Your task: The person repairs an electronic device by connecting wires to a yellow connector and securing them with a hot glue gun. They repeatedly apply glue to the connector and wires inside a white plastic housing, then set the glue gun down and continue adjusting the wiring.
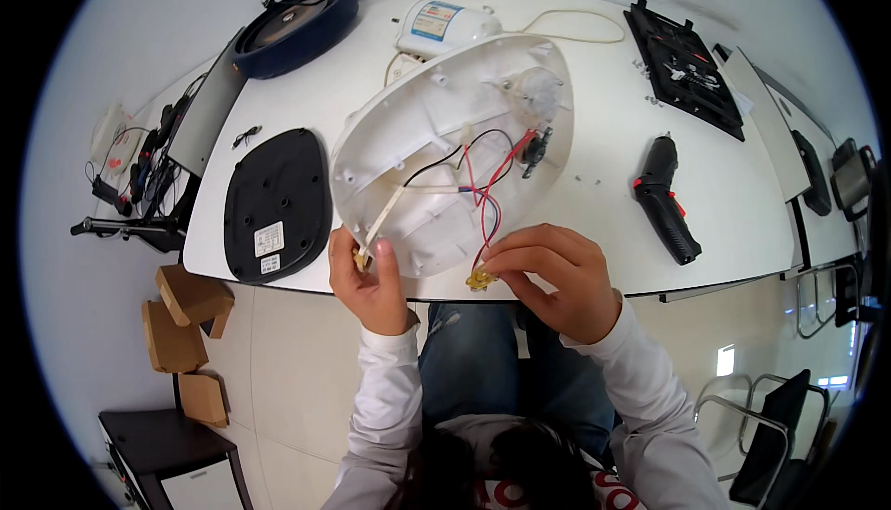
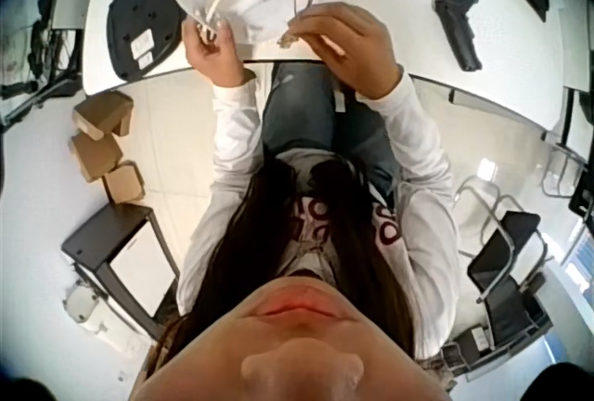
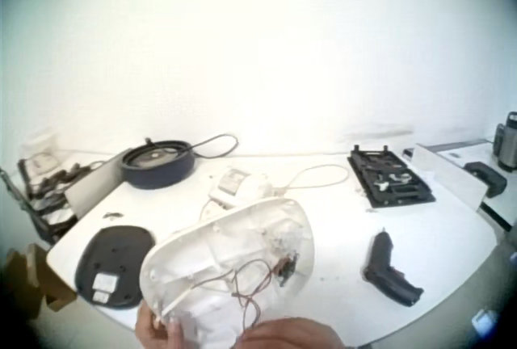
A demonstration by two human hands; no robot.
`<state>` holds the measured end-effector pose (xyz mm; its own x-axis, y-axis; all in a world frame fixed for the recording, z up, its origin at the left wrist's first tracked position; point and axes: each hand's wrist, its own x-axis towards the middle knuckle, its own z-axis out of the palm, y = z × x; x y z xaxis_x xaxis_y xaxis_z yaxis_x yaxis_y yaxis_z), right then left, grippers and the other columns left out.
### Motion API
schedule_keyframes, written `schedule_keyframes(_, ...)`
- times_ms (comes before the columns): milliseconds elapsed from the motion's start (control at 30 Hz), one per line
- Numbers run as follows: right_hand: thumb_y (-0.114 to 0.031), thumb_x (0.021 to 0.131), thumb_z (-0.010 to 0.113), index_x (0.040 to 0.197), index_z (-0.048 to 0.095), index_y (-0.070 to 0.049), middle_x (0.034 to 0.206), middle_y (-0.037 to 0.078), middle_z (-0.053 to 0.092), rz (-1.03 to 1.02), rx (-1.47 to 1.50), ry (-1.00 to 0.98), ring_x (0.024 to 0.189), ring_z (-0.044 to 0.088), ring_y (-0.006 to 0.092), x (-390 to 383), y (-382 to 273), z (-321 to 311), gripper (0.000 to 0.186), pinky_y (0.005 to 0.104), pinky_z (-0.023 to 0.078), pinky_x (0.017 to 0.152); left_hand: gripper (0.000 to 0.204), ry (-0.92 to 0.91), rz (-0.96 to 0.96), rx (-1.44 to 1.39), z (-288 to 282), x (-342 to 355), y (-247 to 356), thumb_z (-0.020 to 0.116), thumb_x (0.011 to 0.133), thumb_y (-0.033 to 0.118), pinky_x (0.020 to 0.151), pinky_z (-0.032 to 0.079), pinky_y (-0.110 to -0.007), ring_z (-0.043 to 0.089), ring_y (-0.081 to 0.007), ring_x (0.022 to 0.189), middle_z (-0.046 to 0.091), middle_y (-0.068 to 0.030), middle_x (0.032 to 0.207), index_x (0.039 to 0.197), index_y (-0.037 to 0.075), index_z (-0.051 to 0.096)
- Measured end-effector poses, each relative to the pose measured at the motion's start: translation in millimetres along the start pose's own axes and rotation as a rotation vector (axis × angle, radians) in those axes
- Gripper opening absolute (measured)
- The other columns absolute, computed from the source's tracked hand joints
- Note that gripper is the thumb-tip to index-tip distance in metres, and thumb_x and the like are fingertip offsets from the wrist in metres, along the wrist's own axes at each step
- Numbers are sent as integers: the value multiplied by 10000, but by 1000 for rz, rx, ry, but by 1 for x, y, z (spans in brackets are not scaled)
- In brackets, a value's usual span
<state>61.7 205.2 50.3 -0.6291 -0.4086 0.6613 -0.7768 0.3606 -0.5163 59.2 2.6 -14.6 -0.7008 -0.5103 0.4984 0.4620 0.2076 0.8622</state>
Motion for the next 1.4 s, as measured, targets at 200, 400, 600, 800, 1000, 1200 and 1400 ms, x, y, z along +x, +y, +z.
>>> schedule_keyframes(200,114,760,673,950,657,-33,966,92,670,117,194,139,852,686,227,-20,-10,-25,241,305,560,729,251,2,8,35,-1,-2,1,584,883,110,773,368,-256,466,-157,852,512,-61,924,1071,-56,564)
schedule_keyframes(400,117,775,656,974,657,-35,999,95,673,155,240,112,897,684,233,-29,-16,-43,250,302,560,745,357,-25,71,99,-6,-1,-6,554,952,143,799,379,-221,488,-86,872,588,-25,1009,1255,-46,532)
schedule_keyframes(600,102,755,650,1082,652,-50,1063,101,657,161,144,24,994,645,278,-19,-5,-46,361,344,529,839,351,-34,16,12,-1,-3,2,541,959,143,811,381,-224,491,-88,878,588,-28,1011,1256,-44,531)
schedule_keyframes(800,100,804,558,1191,601,-36,1148,129,638,45,-22,211,1091,599,289,29,31,-51,412,355,481,908,251,11,19,27,-1,-2,0,546,937,128,833,384,-248,507,-130,903,564,-61,993,1125,-35,568)
schedule_keyframes(1000,83,845,516,1263,566,-89,1223,84,619,121,144,292,1115,595,221,55,63,-49,455,311,460,943,247,-6,-15,11,-1,-3,1,554,931,127,837,387,-254,517,-146,908,571,-68,986,1117,-34,571)
schedule_keyframes(1200,-26,719,736,1308,526,-190,1305,36,544,-73,-330,84,1100,582,277,65,67,-44,647,341,525,874,256,-5,9,28,-1,-3,0,558,929,128,847,385,-251,518,-148,922,574,-74,1002,1122,-40,567)
schedule_keyframes(1400,-21,741,721,1308,526,-199,1276,35,552,9,-310,87,1027,604,251,62,64,-38,626,331,535,837,269,-12,-7,44,-3,-3,-1,557,923,132,843,390,-255,514,-149,915,569,-76,1001,1125,-46,563)
